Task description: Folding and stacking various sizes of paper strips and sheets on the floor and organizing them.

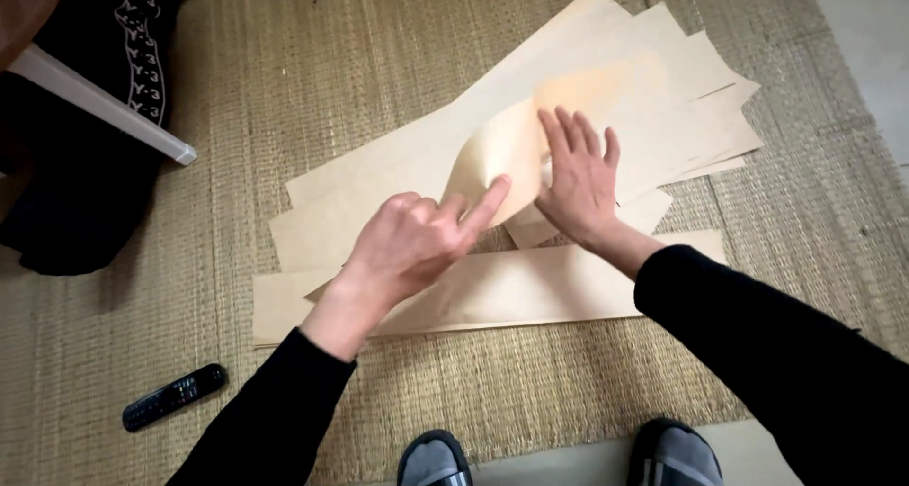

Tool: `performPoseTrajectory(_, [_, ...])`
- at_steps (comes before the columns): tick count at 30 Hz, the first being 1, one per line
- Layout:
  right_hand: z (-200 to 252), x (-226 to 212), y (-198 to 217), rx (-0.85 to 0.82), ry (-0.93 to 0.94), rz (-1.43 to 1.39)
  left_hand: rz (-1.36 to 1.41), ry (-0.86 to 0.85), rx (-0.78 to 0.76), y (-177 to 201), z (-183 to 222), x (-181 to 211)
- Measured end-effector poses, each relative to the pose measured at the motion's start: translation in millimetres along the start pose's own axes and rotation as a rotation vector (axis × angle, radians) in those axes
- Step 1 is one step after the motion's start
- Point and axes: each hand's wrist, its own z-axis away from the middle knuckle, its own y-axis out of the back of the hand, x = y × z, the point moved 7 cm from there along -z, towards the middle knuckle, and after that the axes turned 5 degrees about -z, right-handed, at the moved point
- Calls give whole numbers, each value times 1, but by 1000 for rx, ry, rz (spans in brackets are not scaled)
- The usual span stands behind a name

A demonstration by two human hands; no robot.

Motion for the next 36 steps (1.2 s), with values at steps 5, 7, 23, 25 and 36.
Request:
performPoseTrajectory(5, [-17, 40, 2, 187, 46, 58, 65, 99, -8, 19, 11, -21])
performPoseTrajectory(7, [-19, 70, 2, 302, 128, 148, 135, 170, -46, 23, 23, -38])
performPoseTrajectory(23, [157, 167, 71, 456, 338, 518, 91, 437, -256, -25, 210, -50])
performPoseTrajectory(25, [193, 164, 51, 385, 357, 442, 121, 444, -308, -37, 236, -27])
performPoseTrajectory(36, [246, 182, -31, -119, 124, 112, 169, 492, -648, -108, 348, 15])
